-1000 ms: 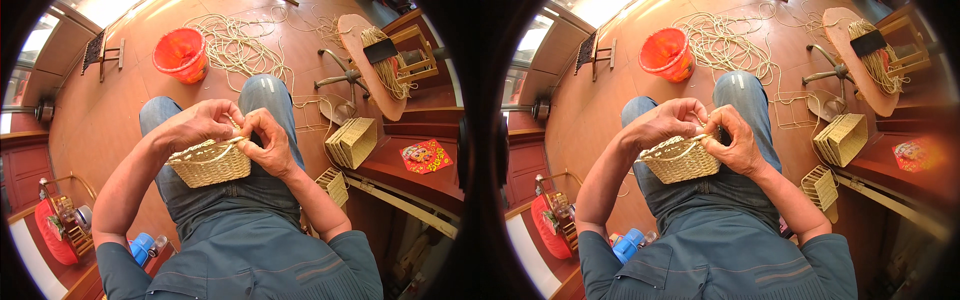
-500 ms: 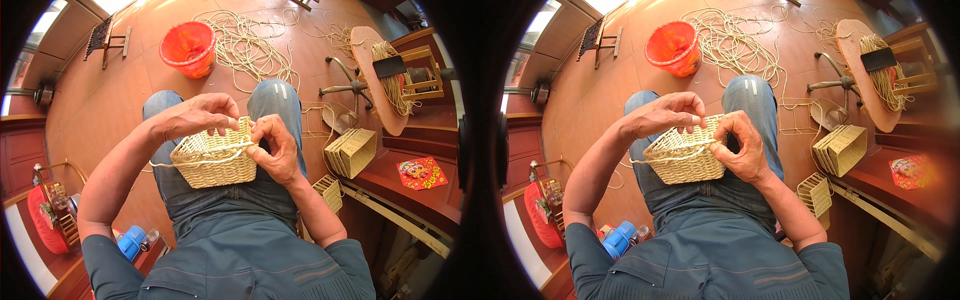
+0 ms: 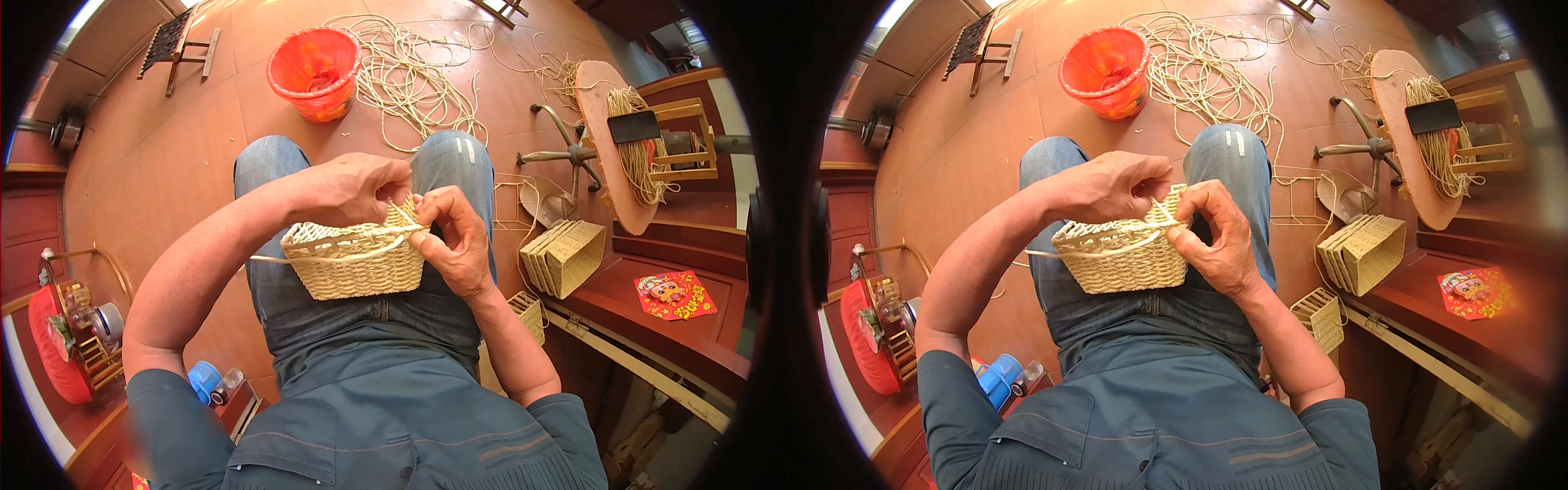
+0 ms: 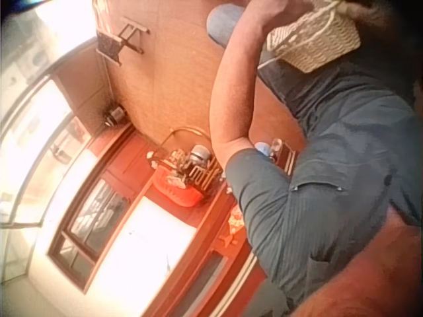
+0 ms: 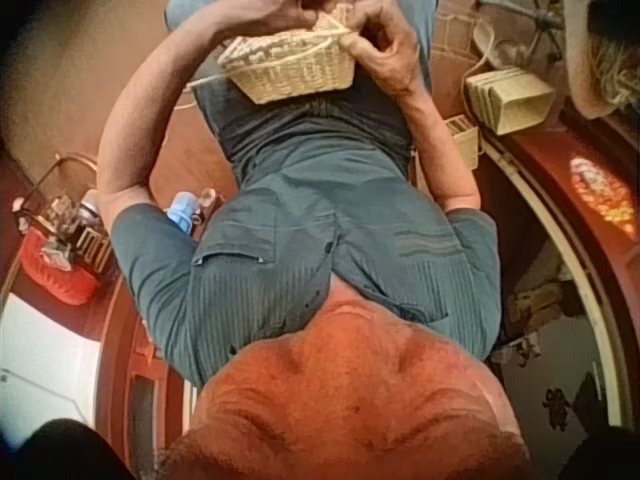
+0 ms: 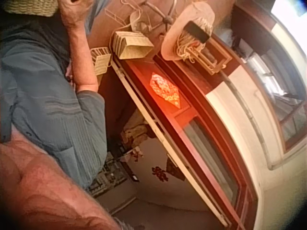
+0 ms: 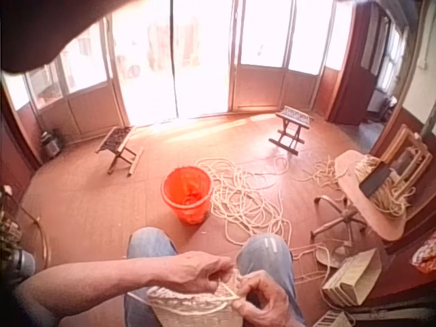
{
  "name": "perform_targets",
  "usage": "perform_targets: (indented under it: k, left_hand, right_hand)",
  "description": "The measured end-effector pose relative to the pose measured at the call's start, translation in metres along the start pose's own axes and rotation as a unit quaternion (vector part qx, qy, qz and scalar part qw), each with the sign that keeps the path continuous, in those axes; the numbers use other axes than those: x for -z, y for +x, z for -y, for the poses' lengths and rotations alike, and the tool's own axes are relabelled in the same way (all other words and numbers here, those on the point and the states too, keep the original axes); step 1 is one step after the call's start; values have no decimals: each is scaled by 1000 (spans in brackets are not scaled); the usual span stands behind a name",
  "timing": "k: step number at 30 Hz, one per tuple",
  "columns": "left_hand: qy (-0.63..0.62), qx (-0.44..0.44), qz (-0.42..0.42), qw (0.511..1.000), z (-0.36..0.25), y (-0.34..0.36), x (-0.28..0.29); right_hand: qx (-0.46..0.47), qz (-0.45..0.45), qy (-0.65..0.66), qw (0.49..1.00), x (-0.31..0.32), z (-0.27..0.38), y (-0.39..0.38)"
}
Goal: The person is weaving a small rectangular straw basket, working on the rim and handle sections.
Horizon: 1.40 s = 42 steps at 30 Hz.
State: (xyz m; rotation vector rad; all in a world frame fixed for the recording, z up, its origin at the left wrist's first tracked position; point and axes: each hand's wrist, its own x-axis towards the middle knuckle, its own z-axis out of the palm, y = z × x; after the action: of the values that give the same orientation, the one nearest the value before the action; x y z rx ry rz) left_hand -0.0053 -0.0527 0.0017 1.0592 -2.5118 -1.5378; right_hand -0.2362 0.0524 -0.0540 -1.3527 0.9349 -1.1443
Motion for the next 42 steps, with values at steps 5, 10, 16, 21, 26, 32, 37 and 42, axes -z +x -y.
perform_targets:
  k: [5,10,16,21,26,32,37,42]
  left_hand:
    - [58,64,-117,989,44,-34,7]
    - [15,180,-240,954,49,-92,42]
    - [145,213,-325,910,111,-160,74]
    - [232,276,-433,826,242,-310,102]
    - [310,465,-472,682,298,-492,98]
    - [320,538,-271,731,288,-453,73]
    - [-120,133,-325,929,74,-178,24]
    - [-152,34,-128,980,5,-89,-9]
  right_hand:
    - [-42,9,-14,999,2,7,1]
    - [-19,52,-93,994,0,19,11]
    - [-32,79,-111,990,4,27,13]
    - [-63,79,-86,991,9,28,12]
    - [-55,86,-80,992,9,26,14]
    - [-64,94,-107,988,3,30,18]
    - [-99,63,-94,989,6,32,11]
    - [-105,56,-75,990,3,28,10]
